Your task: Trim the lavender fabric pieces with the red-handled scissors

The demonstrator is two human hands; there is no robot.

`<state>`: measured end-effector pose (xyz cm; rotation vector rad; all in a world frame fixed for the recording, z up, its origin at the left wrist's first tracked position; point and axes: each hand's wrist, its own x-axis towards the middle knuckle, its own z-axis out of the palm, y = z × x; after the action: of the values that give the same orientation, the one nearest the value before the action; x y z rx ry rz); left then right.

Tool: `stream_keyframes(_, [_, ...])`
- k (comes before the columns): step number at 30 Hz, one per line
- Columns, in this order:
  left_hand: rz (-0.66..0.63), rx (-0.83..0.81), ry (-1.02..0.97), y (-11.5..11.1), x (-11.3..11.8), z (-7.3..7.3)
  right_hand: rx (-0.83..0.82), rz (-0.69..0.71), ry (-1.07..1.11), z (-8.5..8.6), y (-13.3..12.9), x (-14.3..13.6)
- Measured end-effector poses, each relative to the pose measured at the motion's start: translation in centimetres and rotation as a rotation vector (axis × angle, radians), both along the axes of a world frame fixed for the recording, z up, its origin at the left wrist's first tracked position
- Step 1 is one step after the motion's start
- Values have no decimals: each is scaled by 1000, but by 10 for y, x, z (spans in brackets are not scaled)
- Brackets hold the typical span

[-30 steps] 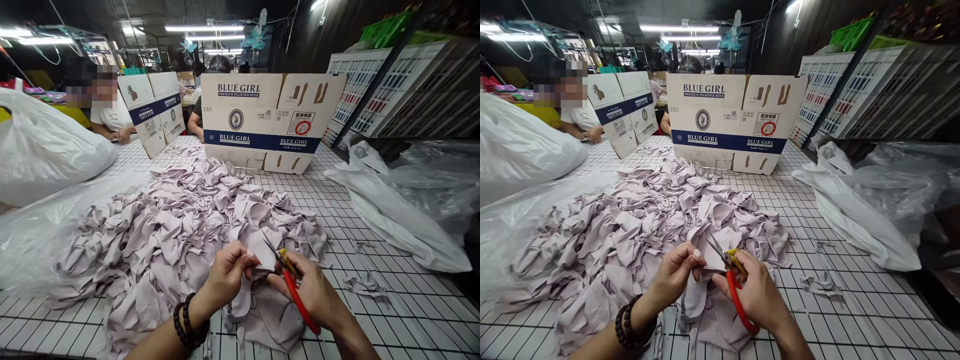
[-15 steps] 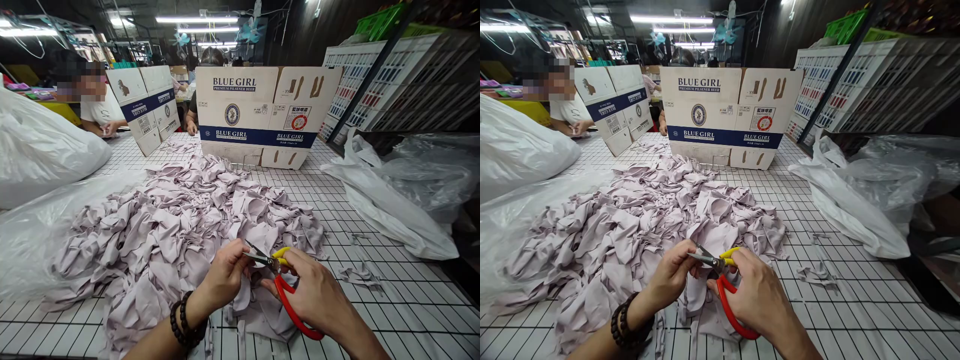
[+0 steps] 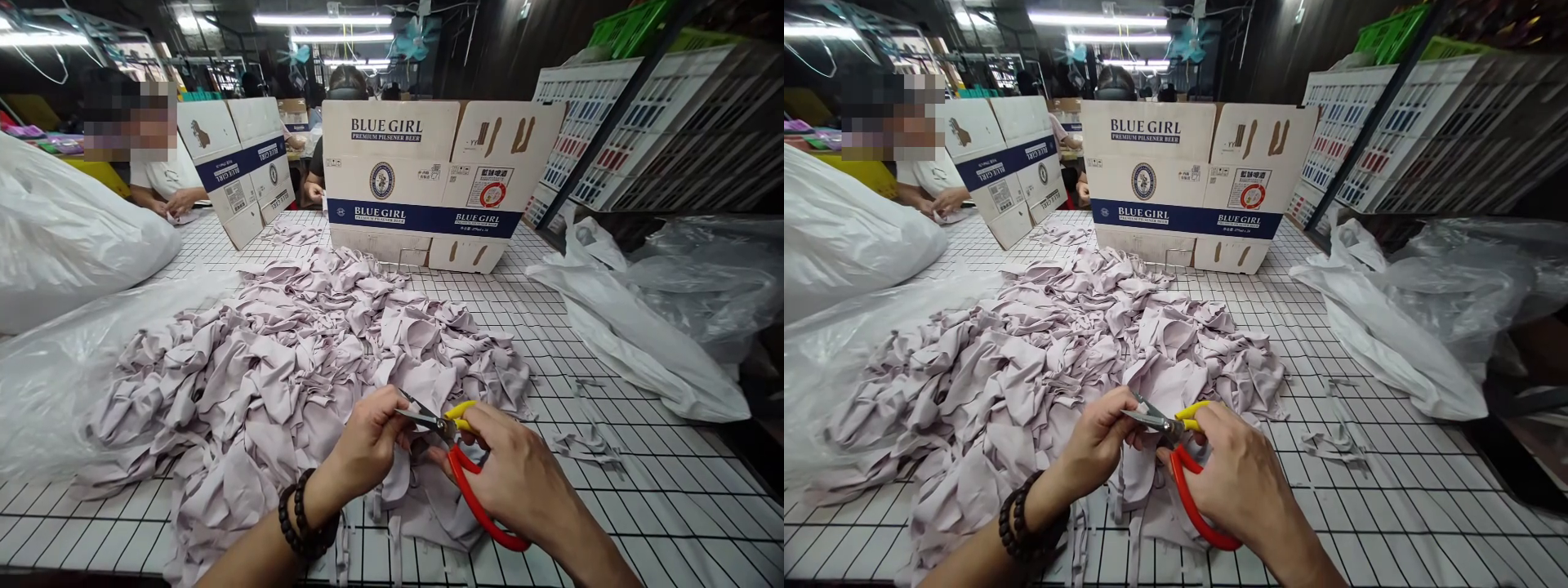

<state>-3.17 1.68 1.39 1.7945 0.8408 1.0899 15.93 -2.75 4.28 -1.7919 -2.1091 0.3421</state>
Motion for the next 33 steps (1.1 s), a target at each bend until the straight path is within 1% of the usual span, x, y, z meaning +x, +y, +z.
stream_keyframes(4, [-5, 1, -14, 0, 0, 0, -15, 4, 8, -2, 0, 1])
stream_keyframes(8, [-22, -44, -47, 1, 1, -2, -12, 5, -6, -6, 0, 2])
stream_keyframes(12, [-50, -131, -102, 1, 1, -6, 41, 2, -2, -9, 0, 2])
stream_keyframes(16, [-73, -191, -154, 1, 1, -8, 107, 26, 19, -9, 2, 1])
stream_keyframes(23, [-101, -238, -190, 1, 2, -4, 143, 79, 69, -9, 4, 0])
stream_keyframes(26, [-109, -259, -195, 0, 2, -1, 127, 74, 126, -8, 5, 1])
stream_keyframes(28, [-105, -282, -196, 0, 1, 0, 38, 51, 220, -10, 6, 5])
stream_keyframes(29, [-97, -292, -197, 0, 1, 0, -51, 25, 306, -12, 6, 8])
stream_keyframes(31, [-77, -299, -191, 1, 0, 0, -293, -63, 563, -20, 4, 12])
stream_keyframes(33, [-57, -273, -164, 0, 1, -2, -528, -138, 898, -31, 1, 11])
